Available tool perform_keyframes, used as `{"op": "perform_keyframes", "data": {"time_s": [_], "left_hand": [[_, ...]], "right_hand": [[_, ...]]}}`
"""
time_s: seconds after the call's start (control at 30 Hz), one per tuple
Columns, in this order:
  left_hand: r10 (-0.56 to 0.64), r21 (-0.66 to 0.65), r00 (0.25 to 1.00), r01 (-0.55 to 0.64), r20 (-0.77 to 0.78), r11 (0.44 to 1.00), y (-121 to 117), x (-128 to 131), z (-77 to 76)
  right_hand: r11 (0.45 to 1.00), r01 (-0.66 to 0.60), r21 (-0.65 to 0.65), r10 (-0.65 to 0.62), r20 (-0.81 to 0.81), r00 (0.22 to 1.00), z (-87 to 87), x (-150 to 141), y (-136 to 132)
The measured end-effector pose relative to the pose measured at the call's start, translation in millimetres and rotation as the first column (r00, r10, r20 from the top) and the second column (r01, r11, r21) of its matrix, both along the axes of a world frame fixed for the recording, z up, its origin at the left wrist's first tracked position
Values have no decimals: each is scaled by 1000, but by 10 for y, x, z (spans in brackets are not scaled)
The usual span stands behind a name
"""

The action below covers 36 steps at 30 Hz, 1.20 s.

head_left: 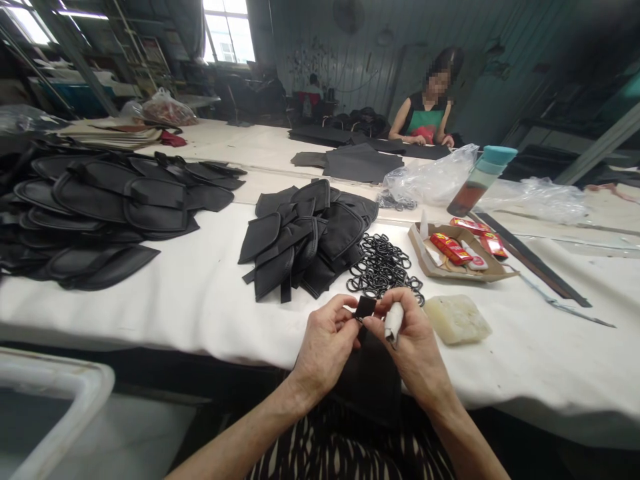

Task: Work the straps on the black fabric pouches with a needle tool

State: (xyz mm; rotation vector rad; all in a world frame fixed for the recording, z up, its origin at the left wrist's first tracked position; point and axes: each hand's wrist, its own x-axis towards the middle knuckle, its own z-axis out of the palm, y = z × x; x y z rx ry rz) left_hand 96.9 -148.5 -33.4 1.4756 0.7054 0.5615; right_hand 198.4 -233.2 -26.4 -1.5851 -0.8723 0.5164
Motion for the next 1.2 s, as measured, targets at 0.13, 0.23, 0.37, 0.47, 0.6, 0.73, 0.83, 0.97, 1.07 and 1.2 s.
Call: {"op": "perform_keyframes", "data": {"time_s": [0.13, 0.23, 0.37, 0.47, 0.6, 0.73, 0.83, 0.97, 1.07, 1.2], "left_hand": [[36, 6, 999, -36, -8, 999, -23, 3, -33], [37, 17, 999, -37, -11, 999, -48, -1, -33], [26, -2, 999, -26, -29, 1000, -75, -59, 80], [86, 30, 993, -84, -78, 996, -77, -164, 188], [-141, -436, 988, 102, -58, 894, -18, -285, 190], [-218, -849, 973, 174, 71, 499, 68, -297, 102], [-105, -875, 990, 135, 97, 465, 69, -272, 72], [-67, -820, 998, 41, 4, 570, -27, -227, 58], [-16, -795, 1000, -5, -18, 607, -113, -201, 44], [51, -711, 998, -14, 30, 703, -205, -215, -3]], "right_hand": [[998, 3, -56, 1, 66, 998, -22, -25, -25], [998, 46, -44, -38, 157, 987, -31, -50, -33], [997, 77, -10, -73, 197, 978, -36, -52, -52], [994, 100, 50, -108, 224, 969, -31, -20, -68], [980, 31, 198, -103, 364, 926, -10, -11, -81], [950, -207, 232, 22, 615, 788, -18, -117, -155], [920, -346, 183, 80, 778, 623, -52, -234, -251], [911, -384, 152, 36, 897, 441, -82, -320, -341], [912, -384, 145, 42, 898, 439, -117, -327, -379], [945, -271, 184, 82, 669, 739, -233, -352, -440]]}}
